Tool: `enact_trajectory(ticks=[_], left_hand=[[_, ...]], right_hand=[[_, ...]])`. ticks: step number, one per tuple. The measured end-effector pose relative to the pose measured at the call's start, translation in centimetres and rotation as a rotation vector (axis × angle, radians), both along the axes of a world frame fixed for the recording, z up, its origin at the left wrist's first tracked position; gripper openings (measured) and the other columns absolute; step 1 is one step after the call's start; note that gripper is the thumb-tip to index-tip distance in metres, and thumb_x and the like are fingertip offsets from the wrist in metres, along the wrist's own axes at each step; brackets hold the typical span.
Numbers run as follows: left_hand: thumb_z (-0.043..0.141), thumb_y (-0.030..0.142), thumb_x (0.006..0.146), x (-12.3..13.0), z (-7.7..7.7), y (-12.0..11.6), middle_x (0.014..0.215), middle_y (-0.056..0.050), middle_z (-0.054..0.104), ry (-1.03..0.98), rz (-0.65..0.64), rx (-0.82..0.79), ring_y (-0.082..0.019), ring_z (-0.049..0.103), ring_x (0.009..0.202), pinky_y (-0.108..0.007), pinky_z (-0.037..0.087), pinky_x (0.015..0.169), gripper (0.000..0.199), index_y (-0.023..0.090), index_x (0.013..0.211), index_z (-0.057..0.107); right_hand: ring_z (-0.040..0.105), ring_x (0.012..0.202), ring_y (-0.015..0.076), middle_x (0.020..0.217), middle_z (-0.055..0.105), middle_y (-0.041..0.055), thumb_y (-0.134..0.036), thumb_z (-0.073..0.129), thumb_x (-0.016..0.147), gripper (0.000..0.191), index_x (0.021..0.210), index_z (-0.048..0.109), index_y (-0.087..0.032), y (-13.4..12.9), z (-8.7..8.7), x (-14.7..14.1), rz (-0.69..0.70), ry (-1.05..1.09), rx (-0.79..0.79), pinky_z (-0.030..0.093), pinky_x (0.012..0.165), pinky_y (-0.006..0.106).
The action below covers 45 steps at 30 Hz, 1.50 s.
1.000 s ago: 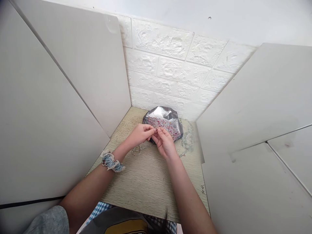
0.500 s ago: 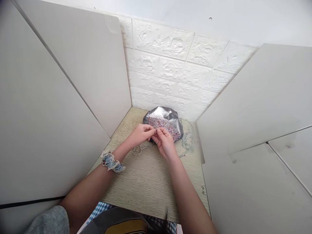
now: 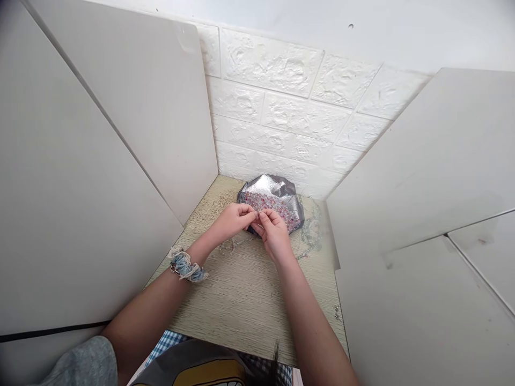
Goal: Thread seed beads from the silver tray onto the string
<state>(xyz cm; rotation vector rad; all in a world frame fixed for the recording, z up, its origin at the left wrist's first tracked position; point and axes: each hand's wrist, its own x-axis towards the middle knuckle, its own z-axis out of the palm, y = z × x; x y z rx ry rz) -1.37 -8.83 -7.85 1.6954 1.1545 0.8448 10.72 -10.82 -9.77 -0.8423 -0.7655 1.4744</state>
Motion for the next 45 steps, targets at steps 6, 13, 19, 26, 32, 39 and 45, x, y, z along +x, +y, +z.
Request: enact_trajectory(ticks=[6, 13, 19, 26, 32, 39, 45], left_hand=[[0.043, 0.039, 0.069, 0.0, 0.3, 0.0, 0.055, 0.001, 0.049, 0.003, 0.008, 0.0, -0.008, 0.04, 0.05, -0.02, 0.029, 0.045, 0.029, 0.013, 0.058, 0.052], [0.042, 0.036, 0.069, -0.2, 0.9, -0.3, 0.05, 0.003, 0.046, 0.001, -0.008, -0.017, -0.007, 0.04, 0.049, -0.021, 0.029, 0.046, 0.028, 0.014, 0.053, 0.049], [0.041, 0.037, 0.071, -0.2, 1.2, -0.1, 0.046, 0.003, 0.045, -0.028, -0.05, -0.058, -0.007, 0.039, 0.046, -0.02, 0.031, 0.048, 0.031, 0.014, 0.051, 0.047], [0.04, 0.037, 0.073, -0.2, 1.1, 0.0, 0.045, 0.003, 0.043, -0.075, -0.109, -0.086, -0.006, 0.036, 0.042, -0.02, 0.029, 0.045, 0.033, 0.015, 0.049, 0.043], [0.041, 0.037, 0.073, -0.2, 0.9, 0.2, 0.047, 0.004, 0.044, -0.093, -0.141, -0.119, -0.005, 0.036, 0.04, -0.019, 0.029, 0.043, 0.031, 0.014, 0.052, 0.044], [0.042, 0.039, 0.073, -0.2, 1.3, 0.1, 0.045, 0.003, 0.044, -0.121, -0.138, -0.174, -0.004, 0.034, 0.036, -0.019, 0.027, 0.039, 0.033, 0.014, 0.052, 0.046], [0.046, 0.038, 0.072, -0.3, 1.4, 0.1, 0.043, 0.004, 0.042, -0.173, -0.124, -0.225, -0.003, 0.032, 0.033, -0.018, 0.023, 0.035, 0.03, 0.013, 0.055, 0.048]], right_hand=[[0.055, 0.068, 0.0072, 0.066, 0.055, -0.003, -0.027, 0.064, 0.062, 0.016, 0.066, 0.052, -0.017, 0.0, 0.1, -0.1, -0.014, -0.062, 0.008, 0.049, 0.069, 0.021], [0.055, 0.069, 0.0095, 0.068, 0.055, -0.0028, -0.031, 0.06, 0.065, 0.015, 0.068, 0.054, -0.018, -0.2, 0.1, 0.1, -0.116, -0.31, 0.057, 0.049, 0.072, 0.027], [0.057, 0.071, 0.012, 0.069, 0.058, -0.0006, -0.033, 0.058, 0.066, 0.017, 0.071, 0.056, -0.018, -0.2, 0.2, 0.2, -0.138, -0.36, 0.067, 0.05, 0.071, 0.028], [0.058, 0.068, 0.0125, 0.067, 0.06, 0.0004, -0.036, 0.057, 0.067, 0.019, 0.07, 0.057, -0.017, -0.3, 0.3, 0.2, -0.152, -0.343, 0.075, 0.05, 0.069, 0.029], [0.056, 0.068, 0.0137, 0.066, 0.058, 0.0002, -0.035, 0.059, 0.066, 0.017, 0.068, 0.057, -0.018, -0.4, 0.3, 0.2, -0.178, -0.402, 0.114, 0.049, 0.069, 0.03], [0.053, 0.067, 0.0136, 0.068, 0.055, 0.001, -0.033, 0.052, 0.072, 0.014, 0.072, 0.056, -0.02, -0.6, 0.3, 0.3, -0.224, -0.624, 0.226, 0.047, 0.066, 0.03], [0.049, 0.074, 0.013, 0.085, 0.046, 0.004, -0.027, 0.051, 0.072, 0.012, 0.07, 0.059, -0.019, -1.0, 0.8, 0.2, -0.454, -0.925, 0.452, 0.043, 0.065, 0.027]])
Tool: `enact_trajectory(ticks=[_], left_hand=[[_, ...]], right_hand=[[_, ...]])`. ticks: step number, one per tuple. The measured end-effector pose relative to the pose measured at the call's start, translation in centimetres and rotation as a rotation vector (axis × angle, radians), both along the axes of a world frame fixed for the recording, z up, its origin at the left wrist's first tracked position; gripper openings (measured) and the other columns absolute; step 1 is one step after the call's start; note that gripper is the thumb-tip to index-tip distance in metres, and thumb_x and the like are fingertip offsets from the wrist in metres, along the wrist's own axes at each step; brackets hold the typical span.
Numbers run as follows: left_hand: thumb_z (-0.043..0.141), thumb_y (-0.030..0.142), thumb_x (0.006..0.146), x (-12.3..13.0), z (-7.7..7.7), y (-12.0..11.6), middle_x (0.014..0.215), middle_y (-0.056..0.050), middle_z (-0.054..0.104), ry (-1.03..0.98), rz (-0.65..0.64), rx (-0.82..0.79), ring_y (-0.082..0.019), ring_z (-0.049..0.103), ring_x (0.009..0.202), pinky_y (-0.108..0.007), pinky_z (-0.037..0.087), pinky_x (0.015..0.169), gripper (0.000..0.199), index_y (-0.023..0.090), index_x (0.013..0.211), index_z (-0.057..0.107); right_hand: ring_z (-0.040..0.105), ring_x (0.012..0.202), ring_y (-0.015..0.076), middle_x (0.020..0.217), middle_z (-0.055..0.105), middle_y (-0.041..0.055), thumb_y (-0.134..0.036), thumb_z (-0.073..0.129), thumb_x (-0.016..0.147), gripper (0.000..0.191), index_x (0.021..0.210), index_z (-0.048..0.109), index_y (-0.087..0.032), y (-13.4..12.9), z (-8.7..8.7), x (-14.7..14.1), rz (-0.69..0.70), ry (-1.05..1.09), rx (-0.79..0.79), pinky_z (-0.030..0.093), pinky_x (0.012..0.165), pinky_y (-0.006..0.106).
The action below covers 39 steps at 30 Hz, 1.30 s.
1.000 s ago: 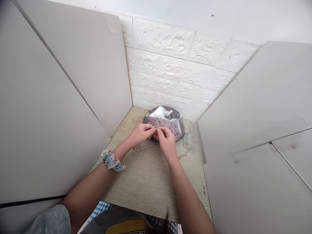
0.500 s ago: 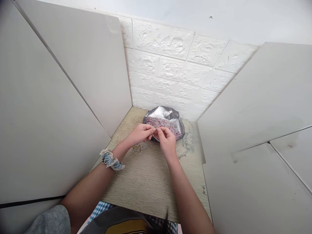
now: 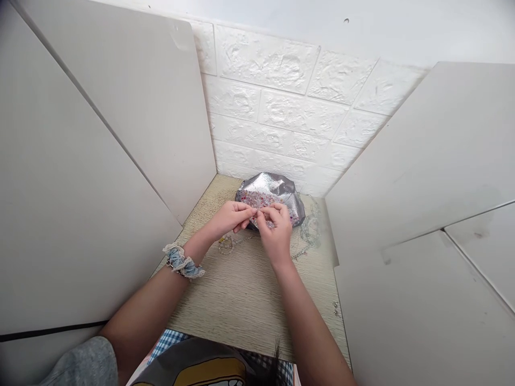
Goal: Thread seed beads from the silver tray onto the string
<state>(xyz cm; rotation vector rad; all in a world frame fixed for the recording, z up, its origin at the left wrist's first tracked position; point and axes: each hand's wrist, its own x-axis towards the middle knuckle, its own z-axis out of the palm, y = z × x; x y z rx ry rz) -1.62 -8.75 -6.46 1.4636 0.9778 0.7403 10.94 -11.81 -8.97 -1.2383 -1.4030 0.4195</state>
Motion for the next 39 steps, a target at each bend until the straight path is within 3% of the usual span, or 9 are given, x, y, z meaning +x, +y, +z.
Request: enact_trajectory(ticks=[6, 11, 17, 20, 23, 25, 28, 34, 39], left_hand=[[0.048, 0.038, 0.071, -0.2, 0.0, 0.0, 0.043, 0.005, 0.04, -0.098, -0.004, -0.083, -0.002, 0.03, 0.033, -0.018, 0.02, 0.034, 0.03, 0.013, 0.055, 0.047], [0.053, 0.041, 0.067, -0.4, 0.2, 0.0, 0.047, 0.005, 0.039, -0.161, -0.033, -0.138, -0.002, 0.029, 0.035, -0.019, 0.018, 0.036, 0.029, 0.012, 0.064, 0.054], [0.052, 0.035, 0.067, -0.3, 0.4, -0.1, 0.056, 0.003, 0.046, -0.118, -0.075, -0.144, -0.003, 0.034, 0.041, -0.018, 0.02, 0.038, 0.022, 0.014, 0.064, 0.052], [0.049, 0.028, 0.066, -0.2, 0.3, 0.0, 0.064, 0.001, 0.05, -0.128, -0.087, -0.146, -0.005, 0.04, 0.049, -0.017, 0.023, 0.039, 0.014, 0.014, 0.063, 0.049], [0.045, 0.022, 0.064, -0.3, 0.1, 0.0, 0.069, -0.001, 0.05, -0.187, -0.119, -0.18, -0.007, 0.042, 0.057, -0.017, 0.025, 0.041, 0.008, 0.014, 0.062, 0.048], [0.043, 0.022, 0.064, -0.5, 0.1, 0.1, 0.072, -0.002, 0.051, -0.27, -0.173, -0.228, -0.007, 0.042, 0.059, -0.018, 0.025, 0.042, 0.009, 0.014, 0.061, 0.047], [0.043, 0.022, 0.065, -0.9, 0.2, 0.2, 0.074, -0.003, 0.05, -0.398, -0.244, -0.284, -0.008, 0.041, 0.06, -0.019, 0.025, 0.044, 0.01, 0.013, 0.06, 0.045], [0.041, 0.017, 0.064, -1.6, 0.2, 0.4, 0.067, -0.003, 0.048, -0.564, -0.358, -0.317, -0.008, 0.042, 0.061, -0.022, 0.031, 0.056, 0.01, 0.013, 0.055, 0.043], [0.043, 0.018, 0.061, -2.0, 0.0, 0.5, 0.061, -0.004, 0.048, -0.76, -0.432, -0.373, -0.011, 0.042, 0.06, -0.024, 0.033, 0.06, 0.014, 0.013, 0.049, 0.048]], right_hand=[[0.046, 0.078, 0.0147, 0.079, 0.043, 0.0032, -0.028, 0.05, 0.074, 0.013, 0.073, 0.061, -0.02, -0.3, 0.4, -0.2, -0.072, -0.141, 0.097, 0.041, 0.07, 0.029], [0.046, 0.083, 0.0153, 0.086, 0.041, 0.0046, -0.026, 0.05, 0.074, 0.013, 0.074, 0.062, -0.021, -0.5, 0.5, -0.1, -0.111, -0.233, 0.194, 0.041, 0.072, 0.03], [0.047, 0.08, 0.0148, 0.081, 0.045, 0.0036, -0.026, 0.05, 0.074, 0.011, 0.071, 0.06, -0.02, -0.6, 0.9, 0.2, -0.101, -0.216, 0.164, 0.041, 0.07, 0.029], [0.047, 0.062, 0.011, 0.066, 0.049, -0.0006, -0.027, 0.05, 0.074, 0.01, 0.067, 0.054, -0.02, -0.4, 1.2, 0.5, -0.001, 0.013, -0.003, 0.041, 0.06, 0.025], [0.045, 0.045, 0.008, 0.052, 0.051, -0.0047, -0.028, 0.049, 0.073, 0.01, 0.068, 0.047, -0.02, 0.2, 1.4, 1.0, 0.148, 0.508, -0.214, 0.039, 0.045, 0.02], [0.046, 0.04, 0.0068, 0.055, 0.057, -0.0044, -0.026, 0.05, 0.072, 0.008, 0.071, 0.045, -0.019, 0.7, 1.4, 1.6, 0.214, 0.83, -0.324, 0.042, 0.043, 0.019], [0.054, 0.047, 0.006, 0.07, 0.064, 0.0007, -0.02, 0.048, 0.072, 0.004, 0.07, 0.045, -0.017, 1.4, 1.5, 2.7, 0.176, 1.128, -0.355, 0.049, 0.052, 0.019], [0.061, 0.077, 0.0086, 0.083, 0.065, 0.0042, -0.015, 0.038, 0.078, 0.013, 0.068, 0.046, -0.016, 2.2, 1.8, 5.2, 0.006, 1.245, -0.172, 0.051, 0.071, 0.022], [0.06, 0.085, 0.01, 0.084, 0.064, 0.0042, -0.017, 0.038, 0.079, 0.013, 0.07, 0.047, -0.016, 2.7, 1.3, 6.6, -0.051, 1.195, -0.098, 0.047, 0.081, 0.026]])
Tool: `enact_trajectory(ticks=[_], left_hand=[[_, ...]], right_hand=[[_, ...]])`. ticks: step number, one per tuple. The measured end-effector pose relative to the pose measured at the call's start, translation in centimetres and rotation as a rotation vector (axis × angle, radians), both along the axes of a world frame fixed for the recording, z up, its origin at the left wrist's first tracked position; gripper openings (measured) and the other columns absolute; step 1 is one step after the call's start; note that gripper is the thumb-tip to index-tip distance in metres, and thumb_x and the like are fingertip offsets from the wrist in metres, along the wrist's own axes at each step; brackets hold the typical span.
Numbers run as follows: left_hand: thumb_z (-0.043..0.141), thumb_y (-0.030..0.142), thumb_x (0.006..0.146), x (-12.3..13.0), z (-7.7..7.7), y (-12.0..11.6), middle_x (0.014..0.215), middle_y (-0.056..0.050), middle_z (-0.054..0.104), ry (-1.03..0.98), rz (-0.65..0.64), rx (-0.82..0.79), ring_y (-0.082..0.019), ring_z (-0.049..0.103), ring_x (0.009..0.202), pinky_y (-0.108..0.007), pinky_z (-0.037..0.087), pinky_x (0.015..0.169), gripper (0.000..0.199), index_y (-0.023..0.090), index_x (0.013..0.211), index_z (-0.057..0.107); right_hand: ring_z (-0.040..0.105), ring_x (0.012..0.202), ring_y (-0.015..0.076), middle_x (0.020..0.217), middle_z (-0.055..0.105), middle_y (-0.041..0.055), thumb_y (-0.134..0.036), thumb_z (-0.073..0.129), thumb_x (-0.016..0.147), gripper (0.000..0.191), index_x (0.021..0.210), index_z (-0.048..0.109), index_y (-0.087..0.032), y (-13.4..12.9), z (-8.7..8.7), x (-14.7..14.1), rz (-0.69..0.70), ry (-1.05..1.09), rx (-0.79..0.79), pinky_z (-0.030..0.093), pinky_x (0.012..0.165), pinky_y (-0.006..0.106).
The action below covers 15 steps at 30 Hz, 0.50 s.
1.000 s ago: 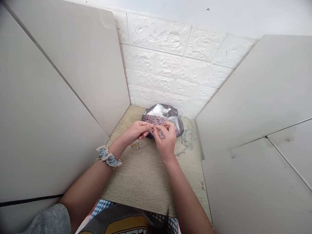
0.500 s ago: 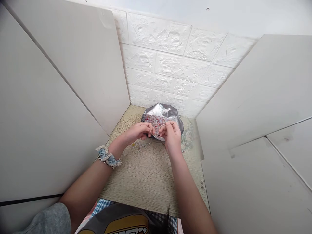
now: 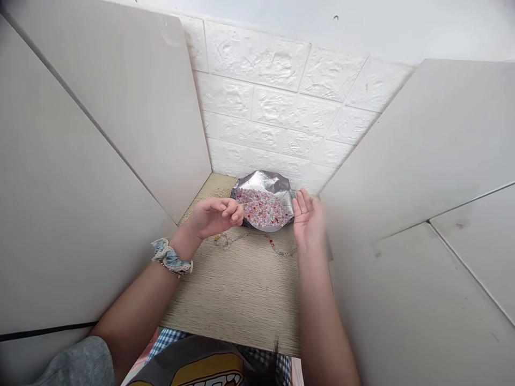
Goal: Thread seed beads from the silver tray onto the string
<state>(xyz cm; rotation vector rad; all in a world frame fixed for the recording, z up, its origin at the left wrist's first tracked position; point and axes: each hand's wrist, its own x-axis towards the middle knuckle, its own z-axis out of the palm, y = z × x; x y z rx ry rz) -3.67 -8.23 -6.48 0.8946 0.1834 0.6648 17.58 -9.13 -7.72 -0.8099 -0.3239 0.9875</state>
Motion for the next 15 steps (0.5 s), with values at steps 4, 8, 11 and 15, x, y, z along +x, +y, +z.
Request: enact_trajectory(ticks=[4, 8, 11, 15], left_hand=[[0.045, 0.023, 0.06, -0.35, -0.1, 0.09, 0.056, -0.004, 0.047, -0.071, -0.036, -0.009, -0.012, 0.044, 0.059, -0.028, 0.035, 0.063, 0.019, 0.014, 0.045, 0.049], [0.044, 0.026, 0.067, -0.46, -0.08, 0.08, 0.053, -0.003, 0.047, -0.051, 0.029, 0.023, -0.012, 0.046, 0.058, -0.028, 0.037, 0.064, 0.028, 0.014, 0.043, 0.054], [0.047, 0.025, 0.067, -0.49, -0.31, 0.18, 0.056, -0.003, 0.052, -0.009, 0.086, 0.071, -0.012, 0.048, 0.062, -0.027, 0.037, 0.065, 0.025, 0.014, 0.049, 0.061], [0.051, 0.024, 0.062, -0.72, -0.81, 0.48, 0.065, -0.004, 0.058, -0.019, 0.1, 0.104, -0.013, 0.049, 0.065, -0.028, 0.038, 0.064, 0.018, 0.015, 0.062, 0.067]], right_hand=[[0.06, 0.086, 0.0116, 0.085, 0.065, 0.0041, -0.02, 0.04, 0.078, 0.01, 0.072, 0.048, -0.016, 0.18, -0.6, 0.24, 0.0, -0.073, 0.028, 0.046, 0.083, 0.03], [0.06, 0.087, 0.0131, 0.087, 0.064, 0.0042, -0.022, 0.043, 0.076, 0.009, 0.07, 0.047, -0.017, 0.18, -0.8, 0.39, 0.01, -0.108, 0.057, 0.047, 0.082, 0.031], [0.06, 0.086, 0.0131, 0.088, 0.064, 0.004, -0.023, 0.045, 0.075, 0.008, 0.071, 0.047, -0.017, 0.19, -0.82, 0.46, 0.02, -0.117, 0.056, 0.047, 0.082, 0.031], [0.06, 0.085, 0.0131, 0.086, 0.065, 0.0036, -0.022, 0.047, 0.074, 0.005, 0.072, 0.047, -0.017, 0.19, -0.82, 0.35, 0.017, -0.122, 0.053, 0.047, 0.082, 0.03]])
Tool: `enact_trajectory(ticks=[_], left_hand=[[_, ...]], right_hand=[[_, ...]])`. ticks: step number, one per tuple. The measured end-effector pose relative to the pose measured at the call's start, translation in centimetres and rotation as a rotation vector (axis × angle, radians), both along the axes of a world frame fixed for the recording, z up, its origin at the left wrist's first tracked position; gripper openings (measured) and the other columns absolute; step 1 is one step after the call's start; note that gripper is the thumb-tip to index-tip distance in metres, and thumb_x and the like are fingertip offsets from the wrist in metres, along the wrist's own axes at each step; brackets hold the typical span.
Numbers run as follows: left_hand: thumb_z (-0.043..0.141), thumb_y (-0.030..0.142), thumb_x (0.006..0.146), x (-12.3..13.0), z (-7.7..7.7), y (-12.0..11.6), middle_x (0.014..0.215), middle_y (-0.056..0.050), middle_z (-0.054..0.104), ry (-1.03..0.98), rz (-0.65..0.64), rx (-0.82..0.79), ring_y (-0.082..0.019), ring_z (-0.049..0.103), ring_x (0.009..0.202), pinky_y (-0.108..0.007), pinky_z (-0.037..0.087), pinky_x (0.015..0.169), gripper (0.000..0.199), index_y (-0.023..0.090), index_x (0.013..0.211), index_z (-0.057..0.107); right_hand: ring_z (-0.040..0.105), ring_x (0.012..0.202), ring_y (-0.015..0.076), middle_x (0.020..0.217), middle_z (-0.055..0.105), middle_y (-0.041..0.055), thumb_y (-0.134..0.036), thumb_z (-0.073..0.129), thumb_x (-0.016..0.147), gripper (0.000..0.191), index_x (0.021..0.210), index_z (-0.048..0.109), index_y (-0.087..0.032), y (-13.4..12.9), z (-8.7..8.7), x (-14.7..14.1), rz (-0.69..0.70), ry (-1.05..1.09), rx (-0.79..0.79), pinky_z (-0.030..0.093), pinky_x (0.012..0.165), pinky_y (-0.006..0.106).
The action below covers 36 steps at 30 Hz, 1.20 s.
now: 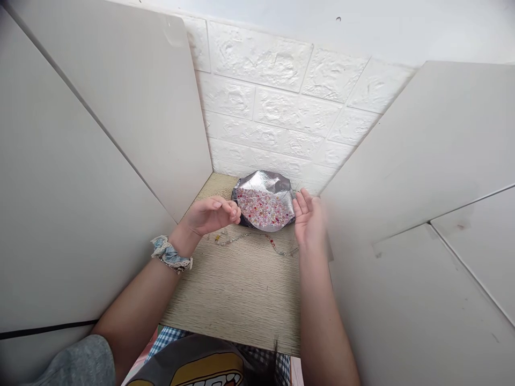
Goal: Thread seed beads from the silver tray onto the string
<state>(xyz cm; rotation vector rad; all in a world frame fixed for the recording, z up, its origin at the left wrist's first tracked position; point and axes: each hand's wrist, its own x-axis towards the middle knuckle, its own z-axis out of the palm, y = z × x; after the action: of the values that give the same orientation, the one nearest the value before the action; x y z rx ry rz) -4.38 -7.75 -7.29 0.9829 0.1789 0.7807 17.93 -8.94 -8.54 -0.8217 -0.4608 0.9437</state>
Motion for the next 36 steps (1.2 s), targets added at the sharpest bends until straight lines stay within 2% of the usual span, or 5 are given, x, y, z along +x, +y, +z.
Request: enact_trajectory(ticks=[7, 19, 26, 30, 36], left_hand=[[0.05, 0.008, 0.056, -0.3, 0.1, 0.0, 0.076, -0.005, 0.062, 0.031, 0.011, 0.054, -0.013, 0.05, 0.071, -0.028, 0.038, 0.067, 0.023, 0.018, 0.065, 0.068], [0.046, 0.023, 0.064, 0.0, 1.2, -0.4, 0.081, -0.007, 0.059, 0.047, 0.123, 0.1, -0.015, 0.051, 0.076, -0.029, 0.039, 0.072, 0.023, 0.014, 0.055, 0.065], [0.041, 0.035, 0.073, 0.6, 1.0, 0.2, 0.057, -0.004, 0.056, 0.694, 0.68, 0.248, -0.014, 0.052, 0.064, -0.026, 0.037, 0.066, 0.042, 0.015, 0.036, 0.041], [0.039, 0.041, 0.074, 0.6, 0.3, 0.4, 0.052, -0.004, 0.055, 1.017, 0.931, 0.315, -0.015, 0.052, 0.06, -0.027, 0.035, 0.062, 0.042, 0.015, 0.042, 0.048], [0.04, 0.037, 0.075, 1.1, 0.4, -0.1, 0.073, -0.005, 0.06, 0.964, 1.015, 0.468, -0.016, 0.051, 0.076, -0.026, 0.036, 0.068, 0.031, 0.014, 0.063, 0.057]], right_hand=[[0.061, 0.085, 0.0133, 0.084, 0.065, 0.0032, -0.021, 0.048, 0.072, 0.005, 0.074, 0.048, -0.017, 0.0, 0.0, -0.1, 0.011, -0.005, -0.008, 0.048, 0.081, 0.028], [0.061, 0.084, 0.0133, 0.084, 0.065, 0.0032, -0.022, 0.049, 0.072, 0.007, 0.076, 0.048, -0.017, 0.0, -0.3, 0.1, 0.015, -0.028, -0.005, 0.047, 0.083, 0.03], [0.061, 0.077, 0.0119, 0.081, 0.064, 0.0029, -0.021, 0.049, 0.071, 0.006, 0.074, 0.049, -0.016, -0.1, -0.2, -0.4, 0.016, -0.085, 0.001, 0.048, 0.079, 0.029], [0.061, 0.064, 0.0104, 0.073, 0.062, -0.0007, -0.025, 0.052, 0.069, 0.009, 0.071, 0.047, -0.017, -0.7, 0.2, -1.9, 0.06, -0.197, -0.035, 0.05, 0.067, 0.027], [0.055, 0.078, 0.0129, 0.088, 0.055, 0.0027, -0.03, 0.048, 0.073, 0.014, 0.07, 0.054, -0.018, -1.8, 0.2, -4.6, 0.017, -0.847, -0.053, 0.047, 0.068, 0.029]])
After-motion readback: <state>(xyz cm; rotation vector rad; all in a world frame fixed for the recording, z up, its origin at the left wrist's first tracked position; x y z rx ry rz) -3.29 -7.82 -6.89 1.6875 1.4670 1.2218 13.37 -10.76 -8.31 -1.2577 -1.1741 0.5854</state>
